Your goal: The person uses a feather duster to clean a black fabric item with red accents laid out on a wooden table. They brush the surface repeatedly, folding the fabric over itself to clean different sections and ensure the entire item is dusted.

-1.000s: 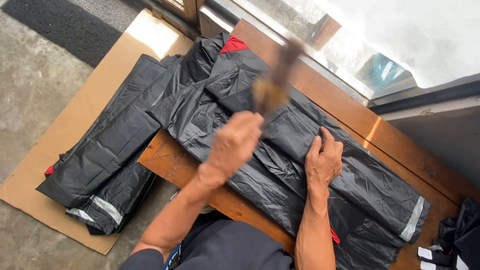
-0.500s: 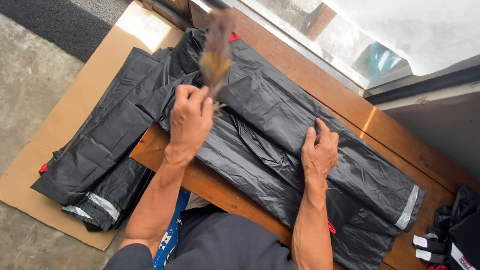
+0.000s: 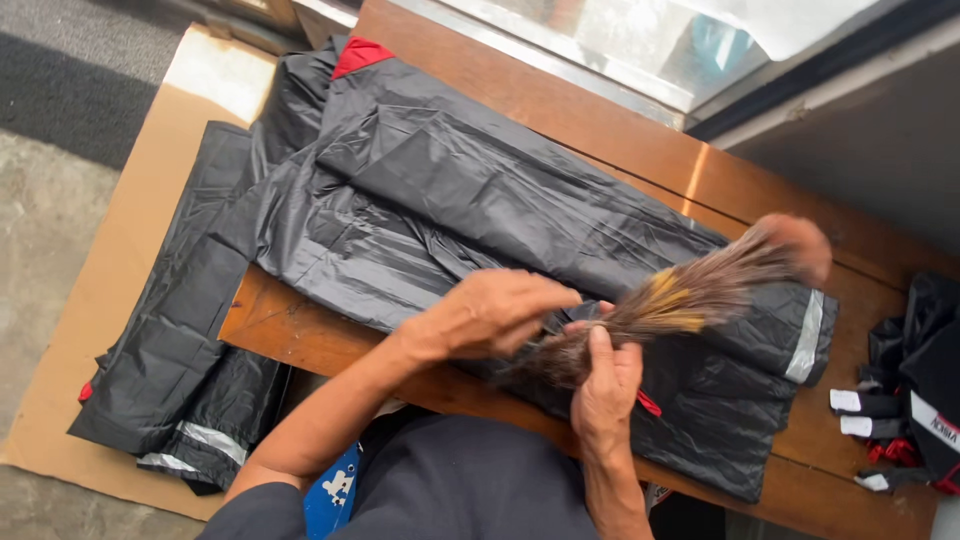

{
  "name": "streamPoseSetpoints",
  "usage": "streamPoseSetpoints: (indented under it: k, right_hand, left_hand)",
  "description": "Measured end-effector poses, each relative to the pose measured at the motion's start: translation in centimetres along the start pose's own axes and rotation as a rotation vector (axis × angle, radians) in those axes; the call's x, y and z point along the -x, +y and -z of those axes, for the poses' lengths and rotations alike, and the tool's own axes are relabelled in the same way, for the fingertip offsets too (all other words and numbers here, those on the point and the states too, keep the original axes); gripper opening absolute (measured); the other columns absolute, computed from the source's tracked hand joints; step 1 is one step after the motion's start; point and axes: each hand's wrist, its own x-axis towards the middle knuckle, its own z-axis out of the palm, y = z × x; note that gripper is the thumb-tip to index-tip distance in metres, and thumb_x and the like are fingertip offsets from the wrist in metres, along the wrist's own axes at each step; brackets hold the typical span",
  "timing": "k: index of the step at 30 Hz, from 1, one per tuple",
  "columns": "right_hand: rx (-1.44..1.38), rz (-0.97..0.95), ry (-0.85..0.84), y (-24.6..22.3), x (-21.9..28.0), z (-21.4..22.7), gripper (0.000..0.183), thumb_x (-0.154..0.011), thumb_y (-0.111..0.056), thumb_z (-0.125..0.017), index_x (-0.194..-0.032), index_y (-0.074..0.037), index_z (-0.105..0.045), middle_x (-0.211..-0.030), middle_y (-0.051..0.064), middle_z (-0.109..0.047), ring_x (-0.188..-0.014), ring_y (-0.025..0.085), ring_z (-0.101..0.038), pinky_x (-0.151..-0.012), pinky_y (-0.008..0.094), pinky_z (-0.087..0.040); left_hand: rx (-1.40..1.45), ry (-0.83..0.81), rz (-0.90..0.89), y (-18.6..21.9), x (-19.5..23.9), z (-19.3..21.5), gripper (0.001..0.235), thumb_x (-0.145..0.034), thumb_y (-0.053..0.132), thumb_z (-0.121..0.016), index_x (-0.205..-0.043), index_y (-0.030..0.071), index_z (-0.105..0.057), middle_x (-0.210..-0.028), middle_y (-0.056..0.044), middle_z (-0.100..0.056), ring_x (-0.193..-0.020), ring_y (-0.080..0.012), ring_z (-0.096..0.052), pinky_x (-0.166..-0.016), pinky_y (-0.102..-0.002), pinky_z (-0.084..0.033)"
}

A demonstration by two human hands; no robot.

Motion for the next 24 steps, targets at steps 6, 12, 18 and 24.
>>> streamPoseSetpoints:
  k: [6, 12, 18, 24]
  right_hand:
    - [0.098, -0.249, -0.040, -6.3, 1.8, 1.8, 0.035, -0.092, -0.017, -0.050, -0.125, -0.005, -0.055, -0.058, 0.006, -0.047, -0.037, 0.013, -0.039, -0.033, 0.025, -0.034]
    - [0.388, -0.499, -0.574, -9.1, 2.3, 5.5, 0.054, -0.080, -0.013, -0.063, -0.132, -0.002, -0.054, -0.127, 0.007, -0.066, -0.116, 0.016, -0.061, -0.101, 0.029, -0.042]
    - [0.450, -0.592, -0.403, -11.1, 1.7, 4.2, 0.054, -0.078, -0.012, -0.058, -0.132, -0.005, -0.060, -0.112, 0.005, -0.070, -0.077, 0.014, -0.057, -0.064, 0.028, -0.048]
    - [0.994, -0.358, 0.228, -9.1, 0.0, 5.6, 0.052, -0.084, -0.028, -0.046, -0.133, -0.011, -0.054, -0.114, 0.011, -0.066, -0.107, 0.028, -0.059, -0.092, 0.037, -0.041]
  left_hand:
    - [-0.829, -0.276, -0.143, -5.5, -0.8, 1.7, 0.031, -0.089, 0.007, -0.051, -0.118, 0.010, -0.060, -0.129, -0.012, -0.058, -0.124, -0.0318, -0.051, -0.102, -0.051, -0.038]
    - [-0.550, -0.331, 0.008, -9.1, -0.1, 0.2, 0.033, -0.097, 0.018, -0.042, -0.127, 0.009, -0.053, -0.135, -0.014, -0.055, -0.126, -0.0338, -0.050, -0.103, -0.049, -0.039]
    - [-0.475, -0.493, 0.130, -3.9, -8.6, 5.0, 0.039, -0.077, -0.006, -0.043, -0.111, 0.009, -0.055, -0.097, -0.011, -0.070, -0.064, -0.0365, -0.065, -0.042, -0.047, -0.046]
    - [-0.560, -0.543, 0.104, -4.2, -10.7, 5.4, 0.036, -0.076, -0.007, -0.043, -0.104, 0.012, -0.055, -0.087, -0.008, -0.067, -0.062, -0.0391, -0.060, -0.043, -0.049, -0.037]
